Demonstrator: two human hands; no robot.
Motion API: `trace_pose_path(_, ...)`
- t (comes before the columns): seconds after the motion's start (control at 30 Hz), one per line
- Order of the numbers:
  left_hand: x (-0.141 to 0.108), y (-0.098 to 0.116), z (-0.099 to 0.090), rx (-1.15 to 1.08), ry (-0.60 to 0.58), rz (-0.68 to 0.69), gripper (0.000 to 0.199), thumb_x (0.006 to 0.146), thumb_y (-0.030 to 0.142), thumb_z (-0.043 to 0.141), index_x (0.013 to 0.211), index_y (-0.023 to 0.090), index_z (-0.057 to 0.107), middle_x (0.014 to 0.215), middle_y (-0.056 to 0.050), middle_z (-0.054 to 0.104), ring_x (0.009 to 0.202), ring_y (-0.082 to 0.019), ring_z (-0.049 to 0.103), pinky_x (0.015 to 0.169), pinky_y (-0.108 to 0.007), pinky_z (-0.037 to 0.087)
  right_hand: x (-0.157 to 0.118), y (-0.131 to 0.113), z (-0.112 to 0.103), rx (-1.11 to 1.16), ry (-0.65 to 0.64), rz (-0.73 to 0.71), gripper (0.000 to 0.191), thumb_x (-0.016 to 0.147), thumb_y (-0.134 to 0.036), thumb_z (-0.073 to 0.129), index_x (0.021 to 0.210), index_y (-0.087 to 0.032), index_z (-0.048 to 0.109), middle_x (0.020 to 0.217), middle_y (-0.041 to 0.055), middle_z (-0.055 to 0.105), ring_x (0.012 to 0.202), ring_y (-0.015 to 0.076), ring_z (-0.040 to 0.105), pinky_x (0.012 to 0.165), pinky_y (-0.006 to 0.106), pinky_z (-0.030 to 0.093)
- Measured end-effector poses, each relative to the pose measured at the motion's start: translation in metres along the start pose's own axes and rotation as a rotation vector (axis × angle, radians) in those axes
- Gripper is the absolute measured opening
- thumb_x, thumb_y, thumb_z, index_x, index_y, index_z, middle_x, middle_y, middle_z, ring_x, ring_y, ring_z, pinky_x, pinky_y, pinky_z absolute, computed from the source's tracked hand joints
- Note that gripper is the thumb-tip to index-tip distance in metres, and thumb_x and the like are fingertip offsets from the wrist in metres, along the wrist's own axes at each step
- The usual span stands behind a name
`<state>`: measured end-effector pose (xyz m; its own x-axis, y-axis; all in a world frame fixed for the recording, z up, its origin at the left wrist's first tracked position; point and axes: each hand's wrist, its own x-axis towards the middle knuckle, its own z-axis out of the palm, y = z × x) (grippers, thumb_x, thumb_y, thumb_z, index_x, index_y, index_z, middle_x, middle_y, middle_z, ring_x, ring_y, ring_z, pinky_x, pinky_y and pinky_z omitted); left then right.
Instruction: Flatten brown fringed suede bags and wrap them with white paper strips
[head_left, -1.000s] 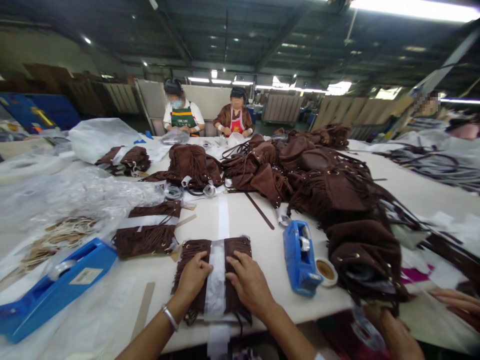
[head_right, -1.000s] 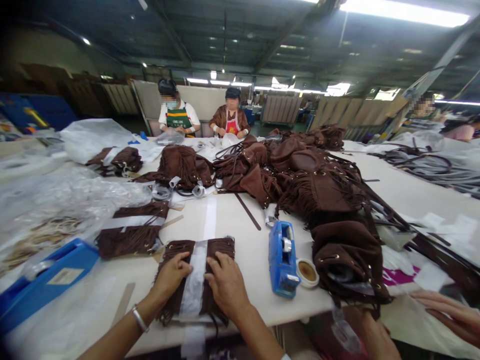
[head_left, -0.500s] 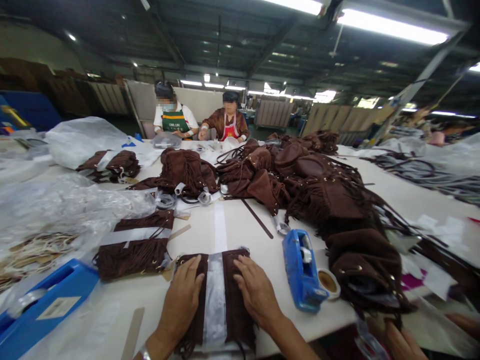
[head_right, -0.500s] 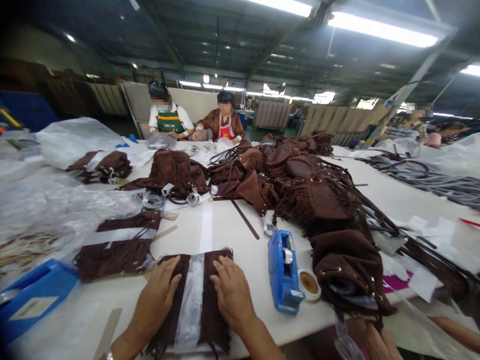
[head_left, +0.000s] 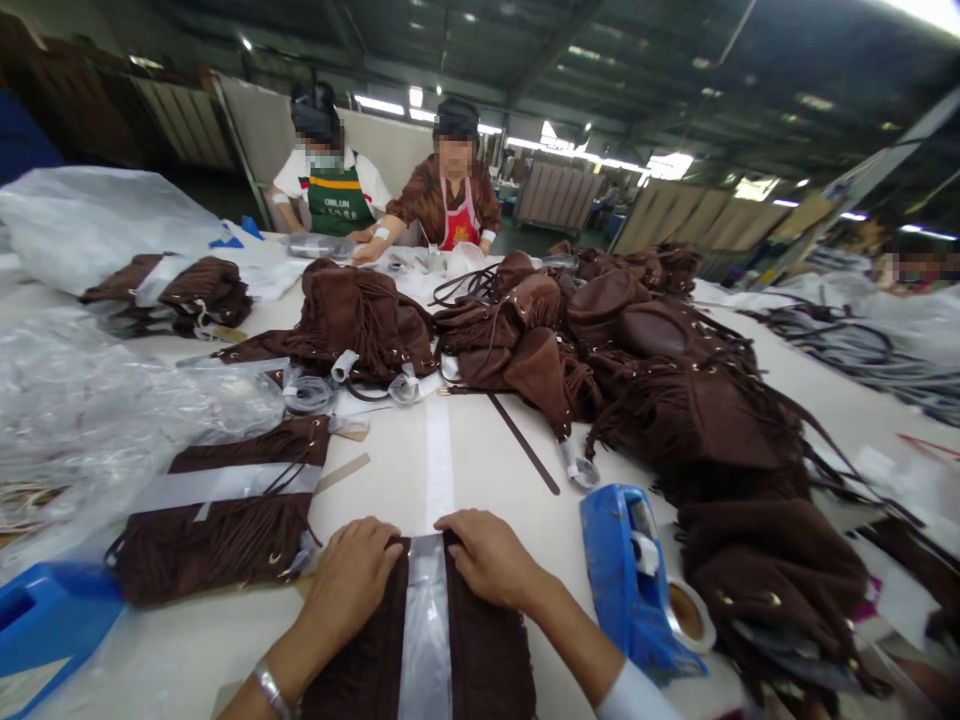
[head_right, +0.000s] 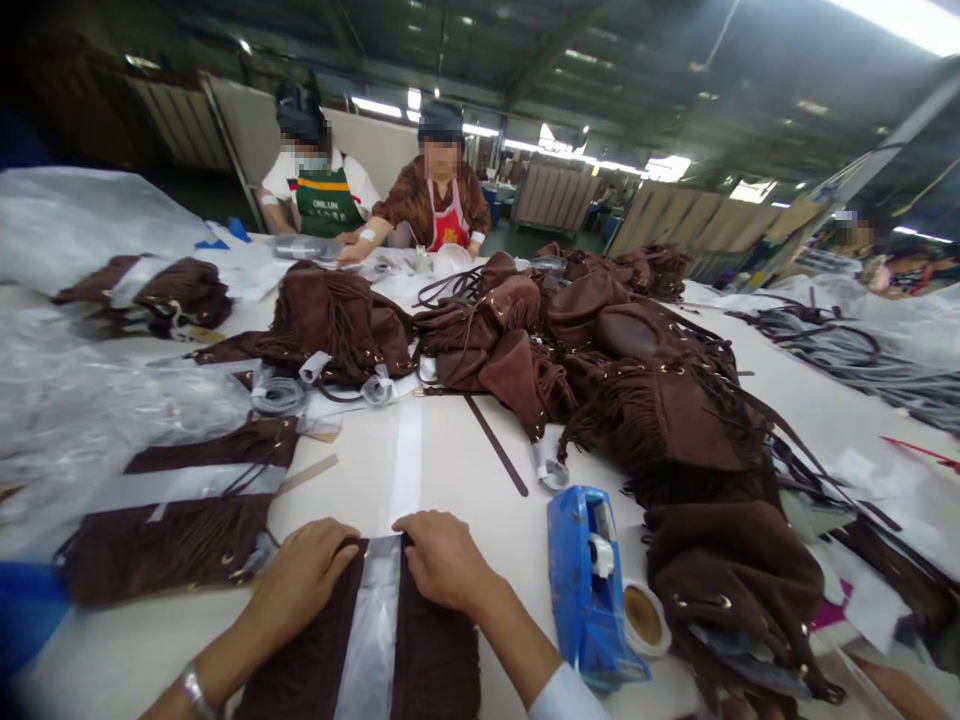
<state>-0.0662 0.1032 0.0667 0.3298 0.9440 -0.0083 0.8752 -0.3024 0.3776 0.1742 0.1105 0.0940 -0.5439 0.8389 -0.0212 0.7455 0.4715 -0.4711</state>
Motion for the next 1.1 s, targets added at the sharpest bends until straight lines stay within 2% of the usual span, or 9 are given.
trace_pose_path(0.1, 0.006, 0.0, -0.004, -0.029, -0.045, -0.008, 0.033, 0.101, 0.036, 0.034, 0.108, 0.024, 0.064, 0.106, -0.006, 0.068, 0.106, -0.023, 0.059, 0.094, -0.042, 0.043, 0.004, -0.002, -0.003, -0.072, -0.036, -0.059, 0.03, 0.093, -0.022, 0.054, 0.124, -0.022, 0.055, 0.113, 0.0042, 0.069, 0.103, 0.0208, 0.062, 0.092, 0.033, 0.044)
trace_pose_path(0.2, 0.012, 0.0, -0.005, -0.04, -0.074, -0.007, 0.035, 0.102, 0.038, 0.032, 0.103, 0.024, 0.065, 0.1, -0.005, 0.066, 0.102, -0.025, 0.057, 0.089, -0.043, 0.042, 0.011, -0.001, 0.0, -0.223, -0.085, -0.162, 0.015, 0.099, -0.023, 0.047, 0.11, -0.02, 0.057, 0.099, 0.0039, 0.069, 0.09, 0.0201, 0.063, 0.082, 0.032, 0.045)
trace_pose_path(0.33, 0.015, -0.003, -0.001, -0.052, -0.095, -0.009, 0.036, 0.102, 0.039, 0.031, 0.091, 0.023, 0.062, 0.092, -0.004, 0.062, 0.097, -0.024, 0.055, 0.089, -0.043, 0.04, 0.015, 0.006, 0.01, -0.341, -0.065, -0.262, 0.015, 0.103, -0.022, 0.042, 0.097, -0.019, 0.056, 0.097, 0.0041, 0.067, 0.086, 0.0185, 0.062, 0.079, 0.032, 0.045)
trace_pose_path(0.47, 0.016, -0.006, 0.004, -0.062, -0.087, -0.005, 0.035, 0.102, 0.039, 0.032, 0.087, 0.023, 0.058, 0.089, -0.003, 0.06, 0.095, -0.024, 0.053, 0.089, -0.042, 0.039, 0.011, 0.012, 0.016, -0.314, 0.015, -0.271, 0.011, 0.101, -0.022, 0.047, 0.097, -0.019, 0.056, 0.109, 0.0054, 0.067, 0.095, 0.0181, 0.062, 0.086, 0.031, 0.046)
trace_pose_path(0.77, 0.018, -0.005, 0.006, -0.05, -0.097, -0.028, 0.035, 0.103, 0.039, 0.03, 0.085, 0.023, 0.055, 0.088, -0.003, 0.058, 0.094, -0.024, 0.052, 0.088, -0.042, 0.038, 0.005, 0.017, 0.019, -0.261, 0.126, -0.3, 0.012, 0.099, -0.019, 0.049, 0.093, -0.019, 0.06, 0.119, 0.0071, 0.066, 0.1, 0.0198, 0.062, 0.091, 0.034, 0.05)
trace_pose_path(0.97, 0.016, -0.009, 0.011, -0.07, -0.117, -0.037, 0.035, 0.102, 0.039, 0.03, 0.085, 0.023, 0.055, 0.089, -0.003, 0.058, 0.094, -0.023, 0.052, 0.088, -0.041, 0.038, 0.003, 0.017, 0.018, -0.233, 0.134, -0.294, 0.014, 0.098, -0.018, 0.049, 0.094, -0.019, 0.062, 0.118, 0.0091, 0.067, 0.102, 0.0207, 0.062, 0.091, 0.035, 0.05)
trace_pose_path(1.1, 0.017, -0.009, 0.009, -0.059, -0.13, -0.046, 0.035, 0.102, 0.039, 0.029, 0.085, 0.023, 0.055, 0.089, -0.003, 0.058, 0.094, -0.024, 0.052, 0.087, -0.041, 0.038, 0.003, 0.015, 0.011, -0.137, 0.059, -0.231, 0.014, 0.097, -0.019, 0.049, 0.098, -0.02, 0.062, 0.116, 0.0084, 0.068, 0.103, 0.0216, 0.063, 0.093, 0.037, 0.049)
